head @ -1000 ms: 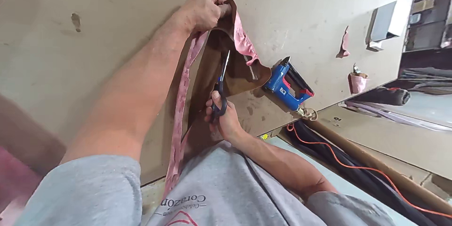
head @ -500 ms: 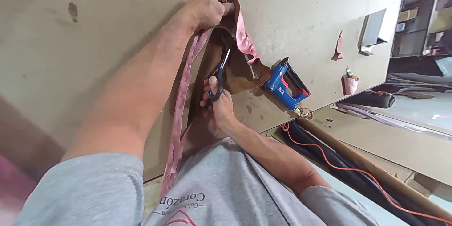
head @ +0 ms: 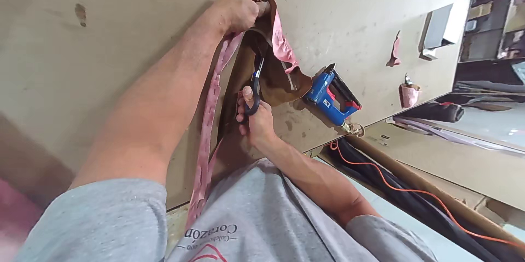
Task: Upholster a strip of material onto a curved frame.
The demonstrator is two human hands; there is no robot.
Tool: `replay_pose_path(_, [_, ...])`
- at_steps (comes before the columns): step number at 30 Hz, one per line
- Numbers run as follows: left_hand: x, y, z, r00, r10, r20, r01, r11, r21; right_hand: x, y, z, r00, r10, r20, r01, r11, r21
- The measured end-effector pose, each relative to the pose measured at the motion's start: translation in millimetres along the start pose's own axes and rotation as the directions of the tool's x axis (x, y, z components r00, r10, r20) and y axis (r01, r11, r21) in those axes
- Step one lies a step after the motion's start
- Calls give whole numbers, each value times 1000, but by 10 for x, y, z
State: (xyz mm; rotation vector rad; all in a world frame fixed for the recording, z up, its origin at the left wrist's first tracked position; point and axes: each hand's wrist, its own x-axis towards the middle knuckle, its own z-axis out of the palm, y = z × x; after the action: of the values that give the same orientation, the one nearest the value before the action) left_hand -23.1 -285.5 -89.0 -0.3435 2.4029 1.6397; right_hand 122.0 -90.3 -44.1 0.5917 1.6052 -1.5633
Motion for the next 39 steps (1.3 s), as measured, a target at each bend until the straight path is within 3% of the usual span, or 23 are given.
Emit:
replay_pose_path(2, [1, 4, -4, 1000, 7, -4, -7, 999, 36, -3, -17, -31, 1000, 13, 5, -13, 1000, 12])
replay_pose_path(5, [-31, 15, 41, 999, 29, -24, -26, 993, 119, -77, -43, -326, 989, 47, 140, -42, 998, -38])
replay_pose_path(8, [-98, -15, 142, 982, 137, -127, -120, 984, 131, -302, -76, -1010, 934, 152, 323, -45, 948, -317])
replay_pose_path(12, [-418, 55, 116, 917, 216, -335, -160, 969, 188, -604, -329, -1884, 888, 199, 414, 167, 699, -695])
replay_pose_path(16, [-1246, 236, 203, 853, 178, -490, -33, 956, 291, -740, -824, -2423, 892, 9, 453, 371, 558, -742])
replay_pose_path(17, [-1515, 264, 279, 841, 161, -516, 13, 948, 318, -709, -987, -2488, 896, -87, 436, 426, 447, -787])
replay_pose_path(19, [-2095, 293, 549, 834, 111, -540, 126, 915, 382, -541, -1298, -2470, 875, -314, 368, 415, 95, -905])
replay_pose_path(20, [-2342, 287, 747, 833, 83, -548, 191, 885, 424, -414, -1450, -2385, 850, -408, 333, 348, -40, -937])
replay_pose_path(22, [-2628, 250, 1187, 833, 43, -552, 308, 793, 525, -124, -1711, -2158, 793, -537, 289, 259, -132, -957])
replay_pose_path(23, [-2680, 209, 1397, 833, 17, -552, 360, 741, 567, 1, -1782, -2041, 748, -588, 309, 276, -148, -950])
replay_pose_path(25, [-2644, 99, 1646, 823, -11, -568, 430, 666, 610, 108, -1779, -1808, 623, -634, 459, 453, -186, -872])
replay_pose_path(27, [-2548, 79, 1590, 817, -27, -576, 465, 623, 630, 11, -1440, -1674, 480, -628, 612, 753, -62, -655])
replay_pose_path(28, [-2523, 121, 1471, 816, -26, -578, 463, 630, 624, -75, -1141, -1654, 483, -580, 656, 844, 112, -524])
replay_pose_path(30, [-2531, 302, 1195, 809, -28, -587, 411, 741, 531, -162, -573, -1626, 606, -273, 748, 743, 530, -409])
replay_pose_path(31, [-2548, 446, 1118, 804, -28, -594, 374, 801, 468, -91, -362, -1584, 641, -133, 756, 623, 666, -411])
replay_pose_path(33, [-2538, 773, 1112, 801, -21, -598, 302, 877, 374, 133, -195, -1371, 651, -69, 756, 401, 877, -265])
replay_pose_path(35, [-2391, 1009, 1179, 815, -10, -580, 199, 944, 264, 293, -420, -985, 599, -209, 773, 294, 955, 30])
replay_pose_path(37, [-2175, 1207, 1207, 815, -89, -573, 159, 985, 73, 290, -877, -605, 555, -352, 754, 268, 934, 238])
replay_pose_path(39, [-1981, 1339, 1200, 771, -218, -599, 126, 973, -192, 293, -1239, -341, 613, -448, 651, 331, 894, 303])
